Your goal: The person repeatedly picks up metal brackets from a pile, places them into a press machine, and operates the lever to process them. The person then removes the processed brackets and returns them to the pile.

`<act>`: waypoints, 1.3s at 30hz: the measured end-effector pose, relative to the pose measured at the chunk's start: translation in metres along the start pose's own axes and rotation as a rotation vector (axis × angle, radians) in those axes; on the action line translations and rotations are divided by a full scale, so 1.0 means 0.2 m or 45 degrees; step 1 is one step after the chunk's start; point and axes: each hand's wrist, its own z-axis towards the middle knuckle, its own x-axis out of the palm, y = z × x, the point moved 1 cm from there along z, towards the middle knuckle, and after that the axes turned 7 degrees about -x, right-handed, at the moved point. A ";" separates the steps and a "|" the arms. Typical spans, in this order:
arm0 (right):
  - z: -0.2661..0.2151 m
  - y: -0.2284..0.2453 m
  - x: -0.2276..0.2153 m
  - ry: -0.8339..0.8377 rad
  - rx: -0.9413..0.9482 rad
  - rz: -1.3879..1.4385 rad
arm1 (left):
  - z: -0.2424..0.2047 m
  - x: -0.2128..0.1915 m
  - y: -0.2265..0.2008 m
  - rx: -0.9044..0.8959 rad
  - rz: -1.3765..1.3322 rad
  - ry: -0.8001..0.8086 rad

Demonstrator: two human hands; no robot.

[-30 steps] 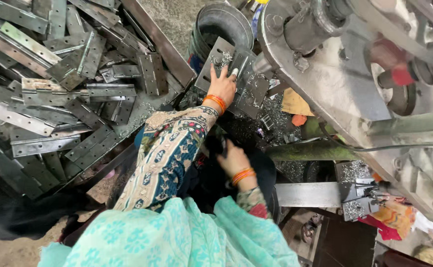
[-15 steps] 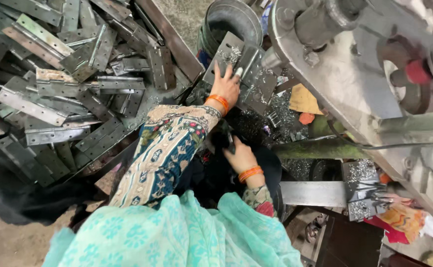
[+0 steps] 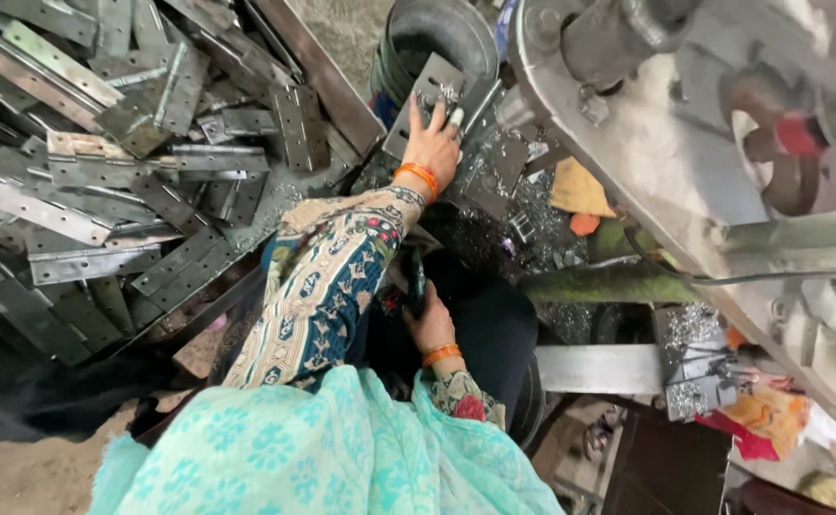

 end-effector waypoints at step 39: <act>0.57 0.04 -0.71 -0.596 -0.189 0.952 | -0.24 -0.24 0.17 -0.095 -1.661 -0.172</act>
